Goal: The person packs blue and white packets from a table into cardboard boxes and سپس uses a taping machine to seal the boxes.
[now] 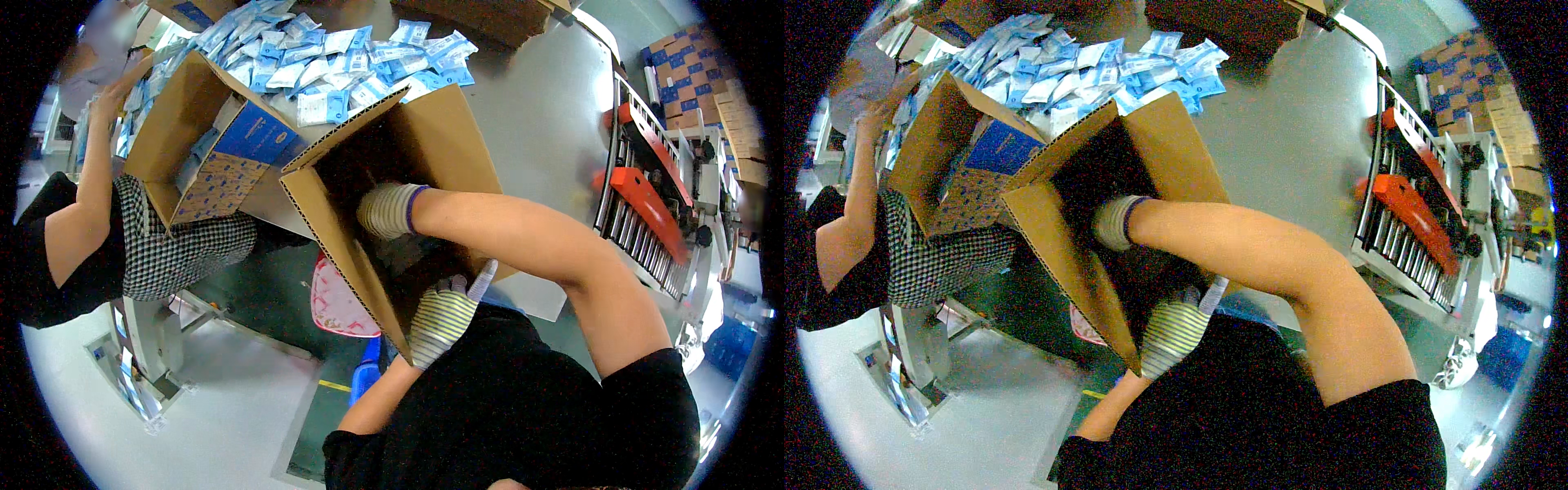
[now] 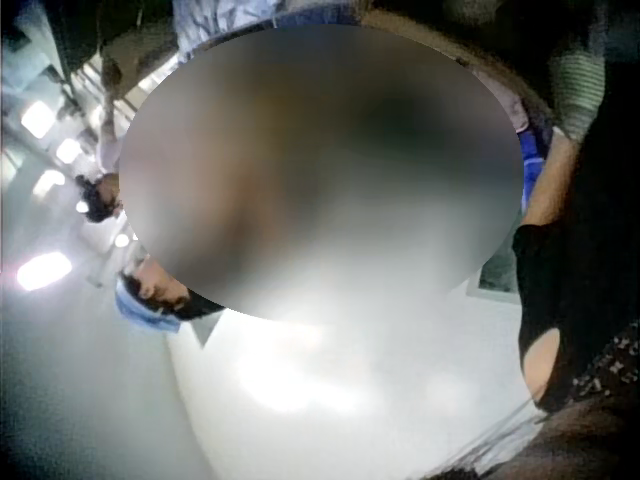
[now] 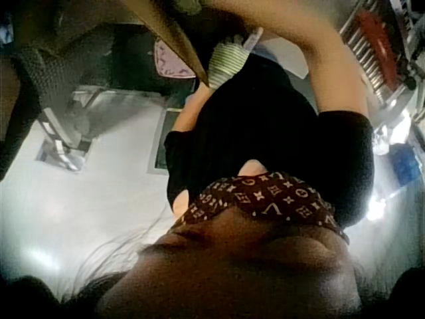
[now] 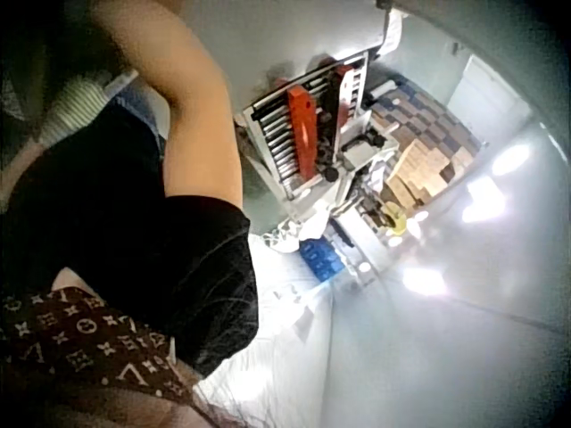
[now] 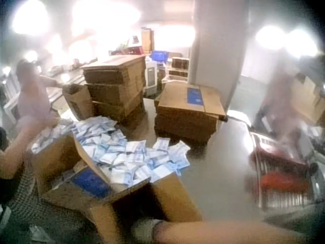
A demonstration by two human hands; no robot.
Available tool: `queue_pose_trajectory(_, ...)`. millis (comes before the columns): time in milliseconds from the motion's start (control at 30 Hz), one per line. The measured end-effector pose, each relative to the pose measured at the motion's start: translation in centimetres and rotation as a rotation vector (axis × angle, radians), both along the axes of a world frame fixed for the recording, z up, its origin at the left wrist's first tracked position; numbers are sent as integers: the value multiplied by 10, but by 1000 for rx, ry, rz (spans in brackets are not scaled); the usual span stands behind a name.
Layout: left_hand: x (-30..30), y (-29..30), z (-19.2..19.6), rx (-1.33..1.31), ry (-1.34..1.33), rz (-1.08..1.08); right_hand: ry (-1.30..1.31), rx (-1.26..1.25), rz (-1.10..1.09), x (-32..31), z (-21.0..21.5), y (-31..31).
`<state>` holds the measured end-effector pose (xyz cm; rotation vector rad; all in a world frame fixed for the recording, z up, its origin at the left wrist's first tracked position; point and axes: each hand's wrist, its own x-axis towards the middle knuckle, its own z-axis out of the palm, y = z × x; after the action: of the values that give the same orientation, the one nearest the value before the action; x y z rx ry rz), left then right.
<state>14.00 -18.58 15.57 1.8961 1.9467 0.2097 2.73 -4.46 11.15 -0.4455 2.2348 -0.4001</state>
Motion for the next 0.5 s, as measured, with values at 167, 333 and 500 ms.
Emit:
queue_pose_trajectory(167, -14, -22, -8, 17, -26, 88, 454, -392, -274, 11, 113, 18)
queue_pose_trajectory(333, -26, -56, -9, 124, -158, 416, 1113, -481, -1191, 18, 61, 149)
queue_pose_trajectory(500, -27, -46, -5, 102, -225, 382, 331, 184, -944, 13, -57, 158)
